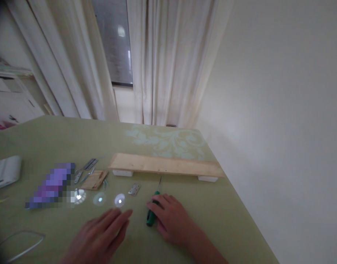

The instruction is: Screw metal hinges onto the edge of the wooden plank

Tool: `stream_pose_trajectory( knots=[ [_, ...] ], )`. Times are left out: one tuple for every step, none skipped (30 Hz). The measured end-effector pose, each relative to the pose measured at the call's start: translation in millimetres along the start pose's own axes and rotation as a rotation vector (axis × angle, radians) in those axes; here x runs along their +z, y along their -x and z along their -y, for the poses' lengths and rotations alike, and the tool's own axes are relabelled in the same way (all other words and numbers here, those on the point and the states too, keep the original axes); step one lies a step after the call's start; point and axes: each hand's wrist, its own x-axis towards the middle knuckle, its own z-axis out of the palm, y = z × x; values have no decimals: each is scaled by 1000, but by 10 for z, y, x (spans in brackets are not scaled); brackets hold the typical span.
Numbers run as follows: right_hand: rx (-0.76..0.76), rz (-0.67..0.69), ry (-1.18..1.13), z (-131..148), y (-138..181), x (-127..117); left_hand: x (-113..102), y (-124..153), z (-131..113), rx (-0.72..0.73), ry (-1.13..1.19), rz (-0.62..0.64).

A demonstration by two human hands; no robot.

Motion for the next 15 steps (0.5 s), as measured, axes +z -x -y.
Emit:
stream_pose_trajectory(
  knots=[
    [-2, -5, -1, 5, 18, -6, 94, -166, 45, -53, -56, 100],
    [-2, -9, -4, 12, 34, -12, 169, -332, 94, -135, -99, 219],
    [-2, -14, -11, 19, 46, -18, 223, -486, 143, -243, -139, 314],
    [-2, -19, -19, 25, 53, -23, 256, -617, 189, -332, -177, 393],
    [-2, -25, -27, 31, 54, -28, 272, -717, 229, -395, -204, 468],
    [-7, -28, -36, 35, 51, -31, 276, -784, 263, -446, -226, 526],
    [-12, -30, -45, 37, 44, -33, 273, -818, 290, -478, -239, 570],
    [-16, -32, -55, 38, 35, -32, 268, -825, 313, -498, -243, 602],
    [-16, -30, -64, 36, 23, -29, 264, -810, 334, -512, -237, 621],
    [-15, -24, -72, 33, 11, -25, 265, -783, 354, -521, -220, 629],
    [-14, -17, -78, 30, -1, -20, 271, -751, 376, -527, -195, 629],
    [-13, -10, -80, 27, -13, -15, 284, -718, 398, -528, -162, 622],
    [-13, -7, -80, 24, -25, -11, 303, -691, 419, -532, -125, 608],
    [-14, -4, -76, 23, -35, -9, 326, -670, 437, -534, -86, 583],
    [-13, -1, -71, 24, -43, -10, 352, -657, 453, -533, -46, 553]
  ],
)
